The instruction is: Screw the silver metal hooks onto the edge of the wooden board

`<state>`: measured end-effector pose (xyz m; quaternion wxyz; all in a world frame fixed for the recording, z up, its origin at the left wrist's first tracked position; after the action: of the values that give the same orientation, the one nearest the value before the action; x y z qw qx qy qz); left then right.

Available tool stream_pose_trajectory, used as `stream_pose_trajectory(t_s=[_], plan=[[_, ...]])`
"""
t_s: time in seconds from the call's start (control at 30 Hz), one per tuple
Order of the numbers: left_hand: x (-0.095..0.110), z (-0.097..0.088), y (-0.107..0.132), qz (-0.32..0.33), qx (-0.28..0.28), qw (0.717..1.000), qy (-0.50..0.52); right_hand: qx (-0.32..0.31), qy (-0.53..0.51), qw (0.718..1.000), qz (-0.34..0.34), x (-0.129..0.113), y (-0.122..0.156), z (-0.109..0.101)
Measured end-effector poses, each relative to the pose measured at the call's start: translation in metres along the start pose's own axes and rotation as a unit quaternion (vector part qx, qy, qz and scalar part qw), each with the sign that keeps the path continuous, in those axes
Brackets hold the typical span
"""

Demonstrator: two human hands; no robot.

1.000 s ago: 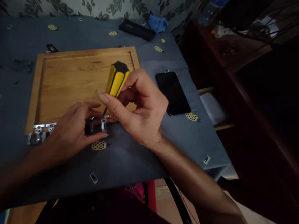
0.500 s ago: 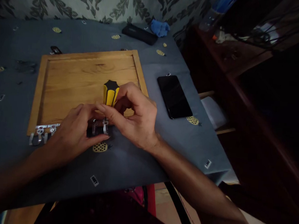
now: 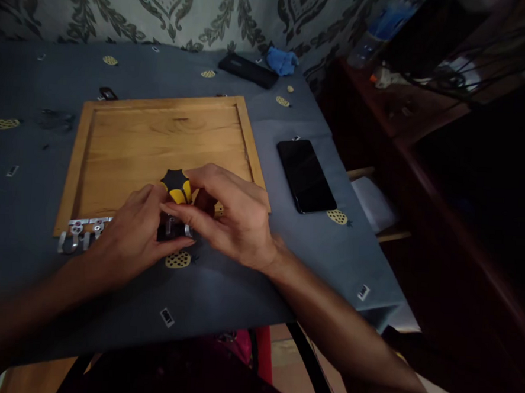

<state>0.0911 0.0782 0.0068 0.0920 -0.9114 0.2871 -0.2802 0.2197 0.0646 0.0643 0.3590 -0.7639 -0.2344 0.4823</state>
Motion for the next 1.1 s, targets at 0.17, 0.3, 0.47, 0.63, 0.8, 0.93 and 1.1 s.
stream_pose_trajectory(t_s=[0.17,0.3,0.47,0.63,0.8,0.93,1.1], plan=[[0.001,0.001,0.000,0.006,-0.004,1.000,-0.013,-0.041,-0.001,0.999,0.005,0.000,-0.003,0.003],[0.000,0.001,-0.001,-0.006,-0.007,1.000,-0.010,-0.026,-0.018,0.999,0.025,0.006,-0.003,0.002],[0.001,0.000,-0.002,-0.010,-0.010,1.000,-0.013,-0.003,-0.010,0.999,0.030,0.007,-0.003,0.003],[0.001,0.001,-0.001,-0.006,-0.010,1.000,-0.008,0.012,-0.020,0.999,0.036,0.009,-0.002,0.004],[0.001,0.002,-0.001,0.003,-0.014,1.000,-0.010,0.012,-0.071,0.995,0.075,0.016,-0.001,0.005],[0.002,0.002,-0.002,0.000,-0.016,1.000,-0.010,-0.012,-0.105,0.986,0.126,0.021,-0.002,0.005],[0.000,0.002,-0.002,-0.011,-0.018,1.000,-0.007,-0.042,-0.125,0.985,0.115,0.019,-0.005,0.006]])
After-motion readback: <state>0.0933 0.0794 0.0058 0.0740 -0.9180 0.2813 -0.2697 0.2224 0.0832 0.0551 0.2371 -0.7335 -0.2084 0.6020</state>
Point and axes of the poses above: each hand's wrist, its own y-axis away from the middle knuckle, its own z-axis out of the palm, x = y × z, the point moved 8 cm from there along -y, towards the middle knuckle, and after that the axes turned 10 degrees about x, right-handed, at the moved point
